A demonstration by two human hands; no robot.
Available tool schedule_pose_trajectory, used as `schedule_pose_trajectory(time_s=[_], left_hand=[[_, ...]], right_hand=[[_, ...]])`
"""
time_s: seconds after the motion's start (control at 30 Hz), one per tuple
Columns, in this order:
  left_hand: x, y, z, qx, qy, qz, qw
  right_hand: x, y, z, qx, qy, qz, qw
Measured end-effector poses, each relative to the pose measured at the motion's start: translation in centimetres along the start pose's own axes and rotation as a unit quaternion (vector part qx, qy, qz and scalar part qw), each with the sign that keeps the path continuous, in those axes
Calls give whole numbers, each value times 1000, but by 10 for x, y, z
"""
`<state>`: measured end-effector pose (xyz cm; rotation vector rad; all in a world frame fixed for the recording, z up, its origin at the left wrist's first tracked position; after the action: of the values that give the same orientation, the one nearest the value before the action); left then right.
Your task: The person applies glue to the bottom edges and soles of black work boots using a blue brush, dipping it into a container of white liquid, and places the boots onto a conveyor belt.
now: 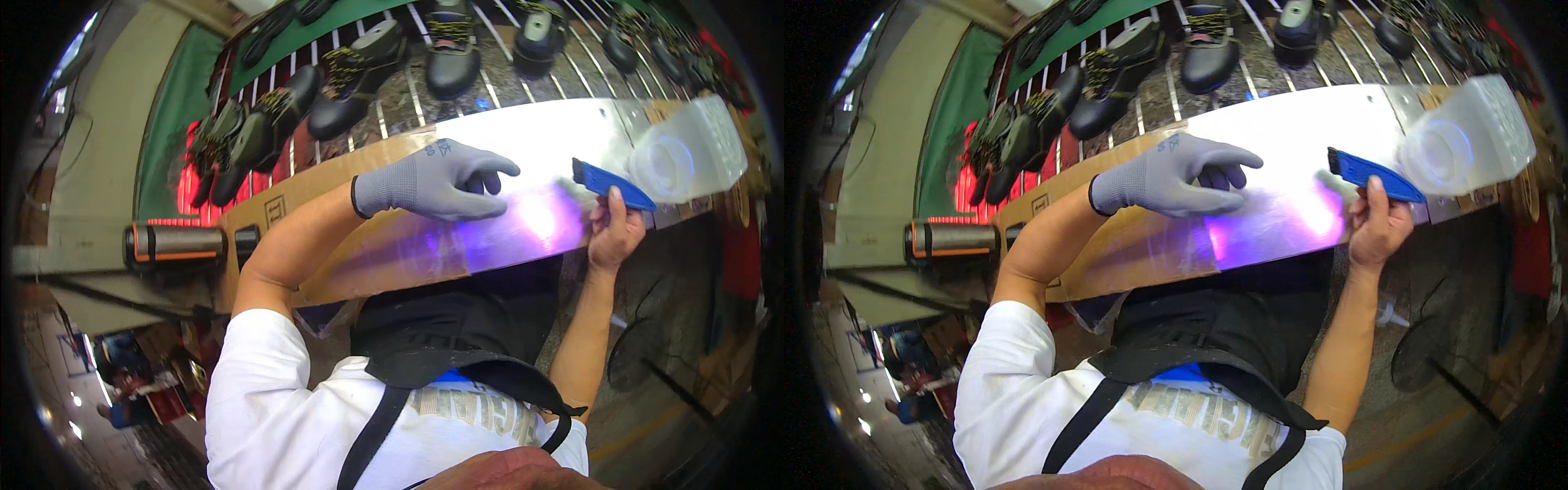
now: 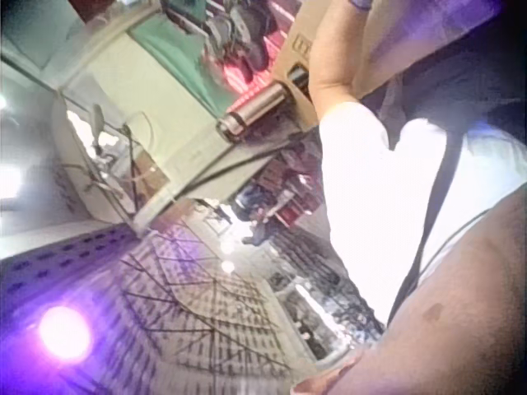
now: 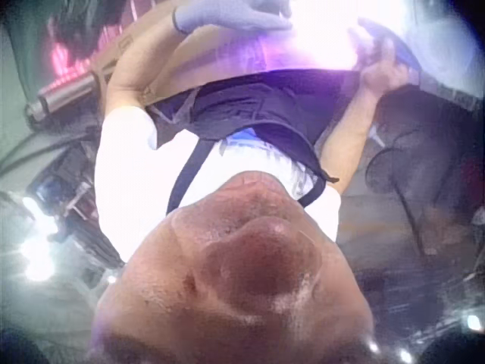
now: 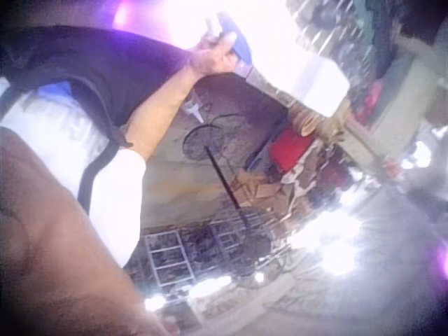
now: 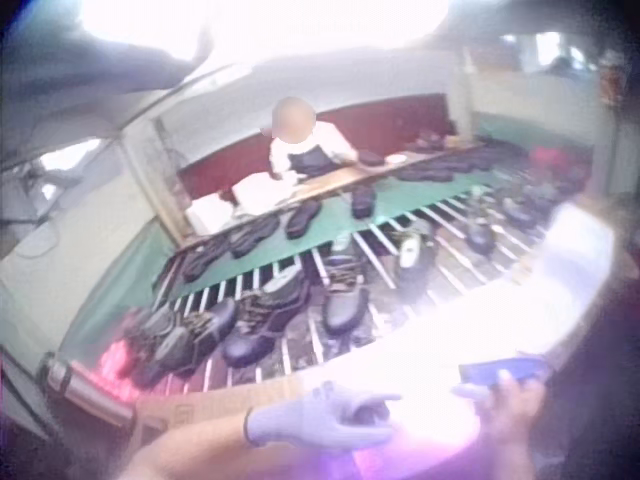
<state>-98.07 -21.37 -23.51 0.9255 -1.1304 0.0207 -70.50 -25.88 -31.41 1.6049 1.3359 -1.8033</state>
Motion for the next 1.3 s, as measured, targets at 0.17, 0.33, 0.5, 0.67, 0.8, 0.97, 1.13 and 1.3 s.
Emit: schedule_pose_trajectory(time_s=[0.17,0.33,0.5,0.67,0.8,0.97,1.13,1.3], left_hand=[[-21,60,49,129,-20,-8,991],[-59,159,77,303,1,145,942],[-159,279,111,437,52,-124,889],[-284,254,132,111,466,-434,763],[-277,247,124,77,488,-439,750],[-246,240,133,160,468,-455,740],[-181,240,154,250,400,-514,716],[-105,230,187,319,341,-515,719]], right_hand=[[5,1,-4,-29,18,9,999],[7,8,-8,-12,7,17,1000],[9,12,-7,-31,-3,37,999],[9,21,-6,-21,8,31,999],[9,17,-6,-5,-3,20,1000],[17,21,-11,-46,-5,-4,999],[16,12,-8,-48,-1,-28,998],[12,14,-8,-40,-7,-29,999]])
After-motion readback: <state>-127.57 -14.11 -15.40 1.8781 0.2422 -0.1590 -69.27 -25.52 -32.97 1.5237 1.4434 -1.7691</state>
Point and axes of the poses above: each hand's wrist, its own z-axis away from the middle knuckle, its own y-axis out of the back of the hand, x = y × z, the point moved 9 cm from there along -z, towards the middle knuckle, and after that the axes turned 4 degrees about -z, right-handed, at the moved point
